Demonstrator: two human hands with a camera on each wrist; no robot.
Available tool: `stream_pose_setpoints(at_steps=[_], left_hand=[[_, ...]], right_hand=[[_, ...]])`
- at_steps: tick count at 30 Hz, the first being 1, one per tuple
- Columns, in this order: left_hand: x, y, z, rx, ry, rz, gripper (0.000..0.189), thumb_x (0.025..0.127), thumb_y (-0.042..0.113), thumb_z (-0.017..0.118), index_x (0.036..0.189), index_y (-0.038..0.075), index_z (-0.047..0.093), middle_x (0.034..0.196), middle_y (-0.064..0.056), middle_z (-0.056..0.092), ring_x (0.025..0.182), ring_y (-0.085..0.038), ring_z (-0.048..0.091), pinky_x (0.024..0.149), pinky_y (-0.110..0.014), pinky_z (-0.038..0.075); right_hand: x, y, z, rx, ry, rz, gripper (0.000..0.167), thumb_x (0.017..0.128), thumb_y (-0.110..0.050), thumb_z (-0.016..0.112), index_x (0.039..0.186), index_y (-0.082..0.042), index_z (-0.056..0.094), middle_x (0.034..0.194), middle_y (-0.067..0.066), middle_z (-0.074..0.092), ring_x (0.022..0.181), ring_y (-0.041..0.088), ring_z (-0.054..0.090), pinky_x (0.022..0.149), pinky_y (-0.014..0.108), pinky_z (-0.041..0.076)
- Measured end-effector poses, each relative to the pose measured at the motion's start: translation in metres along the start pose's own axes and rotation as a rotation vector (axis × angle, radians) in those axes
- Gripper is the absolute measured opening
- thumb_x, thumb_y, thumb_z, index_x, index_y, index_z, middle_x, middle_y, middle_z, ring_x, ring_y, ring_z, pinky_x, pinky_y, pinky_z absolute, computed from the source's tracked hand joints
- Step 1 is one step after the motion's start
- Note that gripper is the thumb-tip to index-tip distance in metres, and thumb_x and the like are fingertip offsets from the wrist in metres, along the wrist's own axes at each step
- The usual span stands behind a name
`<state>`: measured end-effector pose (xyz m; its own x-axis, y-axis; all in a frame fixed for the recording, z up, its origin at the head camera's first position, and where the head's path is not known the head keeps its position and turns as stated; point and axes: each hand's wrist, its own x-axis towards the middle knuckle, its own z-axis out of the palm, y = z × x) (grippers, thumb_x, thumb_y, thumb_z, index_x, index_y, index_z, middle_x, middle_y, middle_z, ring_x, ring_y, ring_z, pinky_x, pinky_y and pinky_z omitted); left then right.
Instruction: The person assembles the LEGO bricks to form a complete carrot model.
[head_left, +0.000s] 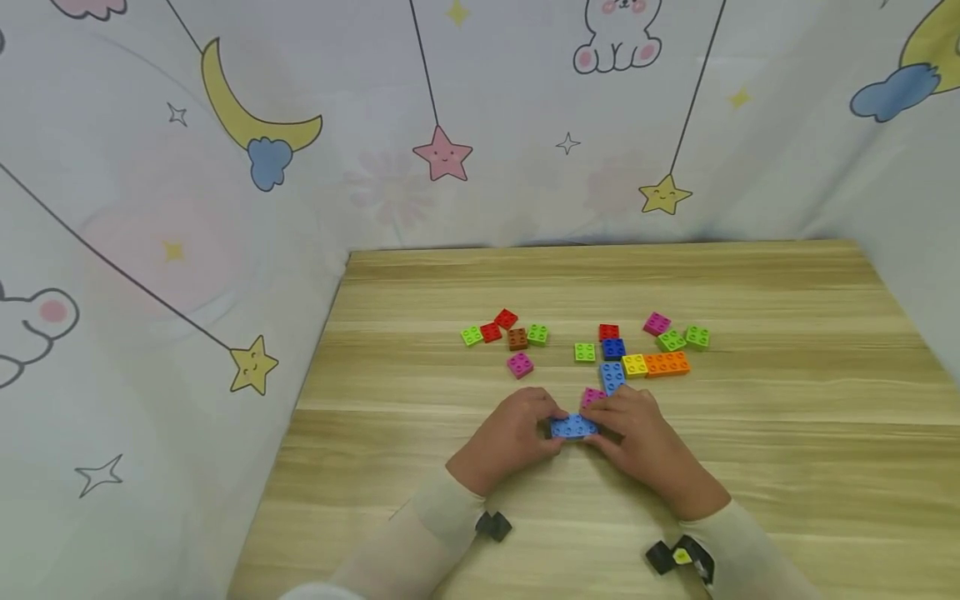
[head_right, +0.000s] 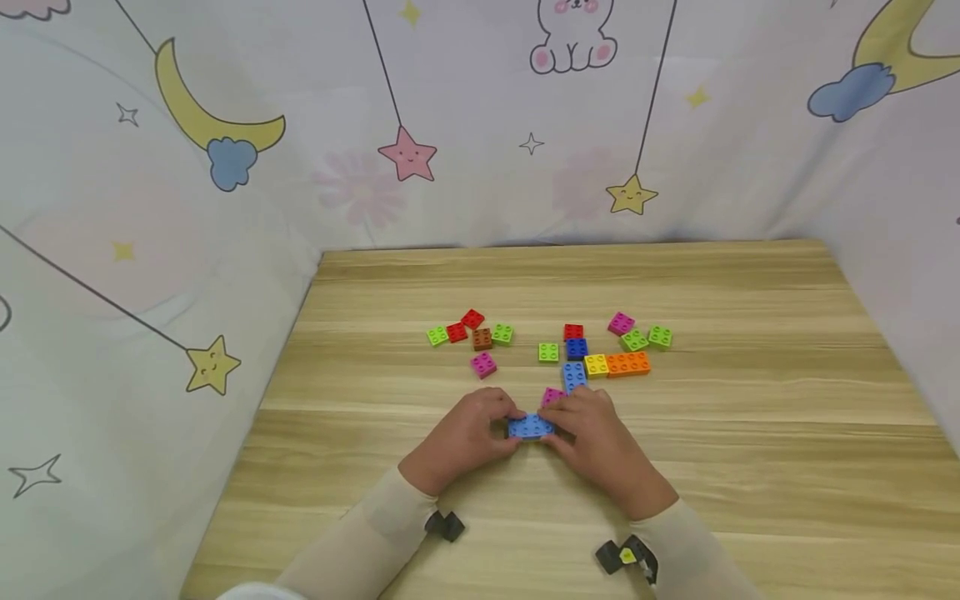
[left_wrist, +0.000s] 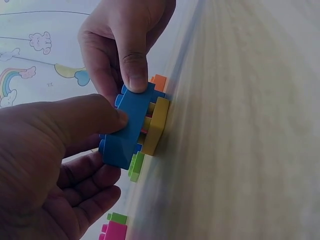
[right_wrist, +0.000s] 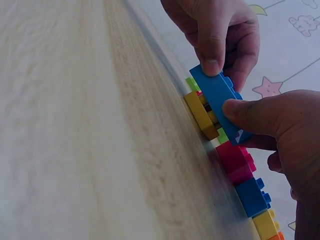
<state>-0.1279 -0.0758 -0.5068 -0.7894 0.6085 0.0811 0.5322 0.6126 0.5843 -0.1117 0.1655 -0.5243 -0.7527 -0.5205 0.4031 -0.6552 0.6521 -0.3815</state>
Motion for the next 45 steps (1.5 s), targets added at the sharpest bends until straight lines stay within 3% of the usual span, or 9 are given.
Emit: stream_pose_setpoints(at_steps=[15, 24, 33, 45], left_hand=[[-0.001, 0.003, 0.001, 0.03, 0.017, 0.038, 0.029, 0.087, 0.022, 0.085, 0.112, 0.008, 0.079, 0.104, 0.005, 0.069, 0.097, -0.006, 0.06, 0.092, -0.02, 0.051], [0.001, 0.007, 0.001, 0.0, 0.011, -0.001, 0.027, 0.086, 0.02, 0.086, 0.108, 0.008, 0.079, 0.1, 0.007, 0.067, 0.092, -0.006, 0.058, 0.088, -0.019, 0.051], [0.001, 0.006, 0.002, 0.003, 0.021, 0.009, 0.026, 0.086, 0.021, 0.087, 0.107, 0.01, 0.077, 0.1, 0.006, 0.067, 0.093, -0.007, 0.058, 0.09, -0.02, 0.051], [0.002, 0.006, 0.003, 0.001, 0.016, 0.052, 0.027, 0.086, 0.022, 0.087, 0.108, 0.009, 0.078, 0.102, 0.005, 0.07, 0.095, -0.007, 0.06, 0.091, -0.02, 0.051]], right_hand=[[-0.001, 0.001, -0.001, 0.018, -0.004, 0.007, 0.037, 0.078, -0.025, 0.092, 0.111, -0.013, 0.081, 0.11, -0.001, 0.077, 0.1, 0.019, 0.062, 0.079, 0.038, 0.038], [-0.001, 0.002, -0.001, 0.021, -0.008, 0.025, 0.039, 0.077, -0.024, 0.093, 0.111, -0.012, 0.08, 0.108, -0.001, 0.078, 0.095, 0.018, 0.061, 0.08, 0.038, 0.039], [0.005, -0.003, 0.004, 0.031, -0.108, 0.151, 0.04, 0.076, -0.027, 0.095, 0.109, -0.015, 0.076, 0.098, -0.007, 0.073, 0.09, 0.015, 0.053, 0.08, 0.036, 0.037], [0.008, -0.003, 0.009, 0.048, -0.127, 0.148, 0.038, 0.074, -0.023, 0.095, 0.103, -0.016, 0.071, 0.096, -0.008, 0.071, 0.087, 0.013, 0.05, 0.079, 0.037, 0.036]])
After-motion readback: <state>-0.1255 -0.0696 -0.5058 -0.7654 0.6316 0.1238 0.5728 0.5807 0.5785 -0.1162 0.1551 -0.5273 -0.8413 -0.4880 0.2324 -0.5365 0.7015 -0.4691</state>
